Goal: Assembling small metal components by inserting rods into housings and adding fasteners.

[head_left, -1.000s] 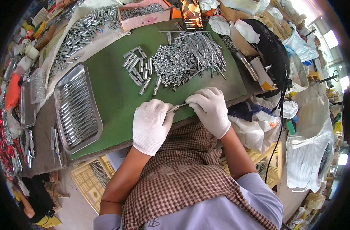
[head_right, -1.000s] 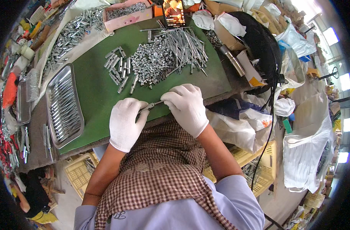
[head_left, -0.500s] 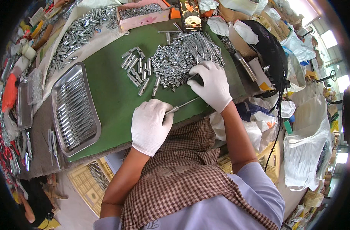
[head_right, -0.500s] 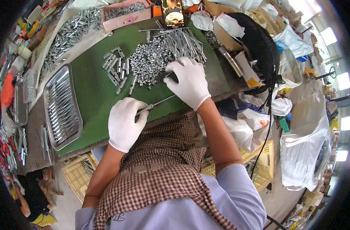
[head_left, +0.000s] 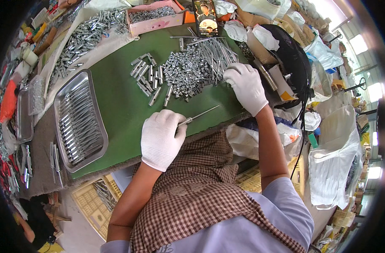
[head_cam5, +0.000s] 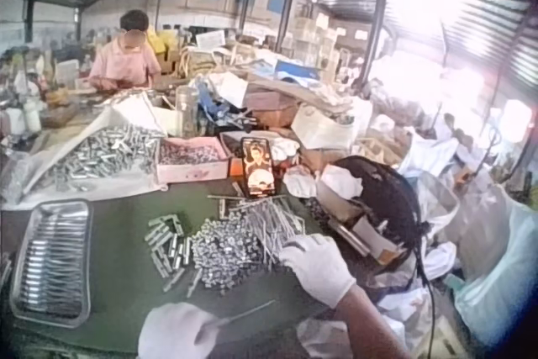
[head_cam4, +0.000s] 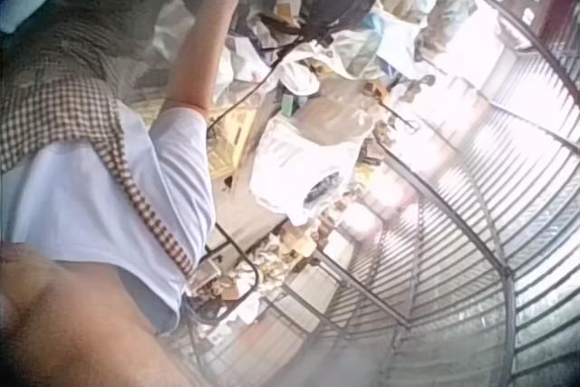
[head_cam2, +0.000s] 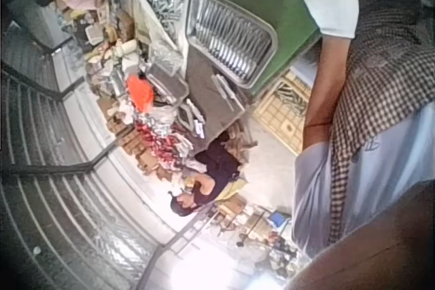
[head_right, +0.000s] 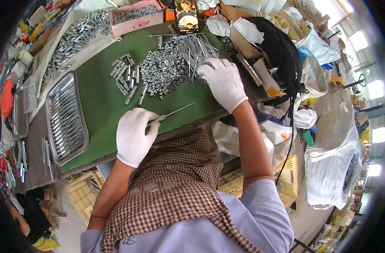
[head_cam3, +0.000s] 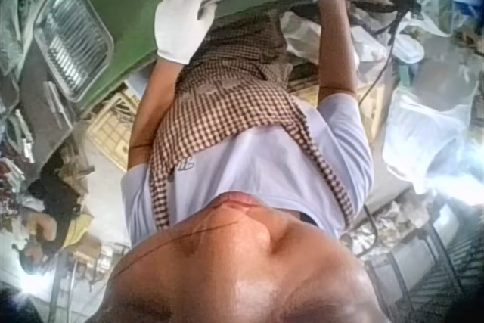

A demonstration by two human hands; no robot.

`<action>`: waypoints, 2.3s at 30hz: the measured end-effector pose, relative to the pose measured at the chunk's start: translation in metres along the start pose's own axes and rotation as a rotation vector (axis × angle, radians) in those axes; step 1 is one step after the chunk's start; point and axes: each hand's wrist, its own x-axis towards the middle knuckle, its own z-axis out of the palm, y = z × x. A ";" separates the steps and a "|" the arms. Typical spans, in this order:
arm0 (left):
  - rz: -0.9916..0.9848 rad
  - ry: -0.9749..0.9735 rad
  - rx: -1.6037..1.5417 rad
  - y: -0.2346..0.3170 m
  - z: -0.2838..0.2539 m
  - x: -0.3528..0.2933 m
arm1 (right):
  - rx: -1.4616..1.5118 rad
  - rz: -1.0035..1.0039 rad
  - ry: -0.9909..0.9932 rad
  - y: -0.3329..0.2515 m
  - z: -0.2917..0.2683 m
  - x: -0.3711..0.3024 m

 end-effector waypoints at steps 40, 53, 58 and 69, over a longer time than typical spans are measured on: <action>0.021 0.002 -0.016 0.001 -0.001 0.000 | 0.266 0.013 -0.086 -0.047 0.021 0.016; 0.021 0.015 0.001 0.001 -0.001 0.000 | 0.159 -0.055 -0.011 -0.054 0.011 0.006; 0.024 0.026 0.008 0.002 -0.001 -0.001 | 0.242 0.011 0.059 -0.056 0.014 -0.005; 0.018 0.015 0.010 0.001 0.000 0.000 | 0.573 -0.032 0.051 -0.097 0.008 -0.020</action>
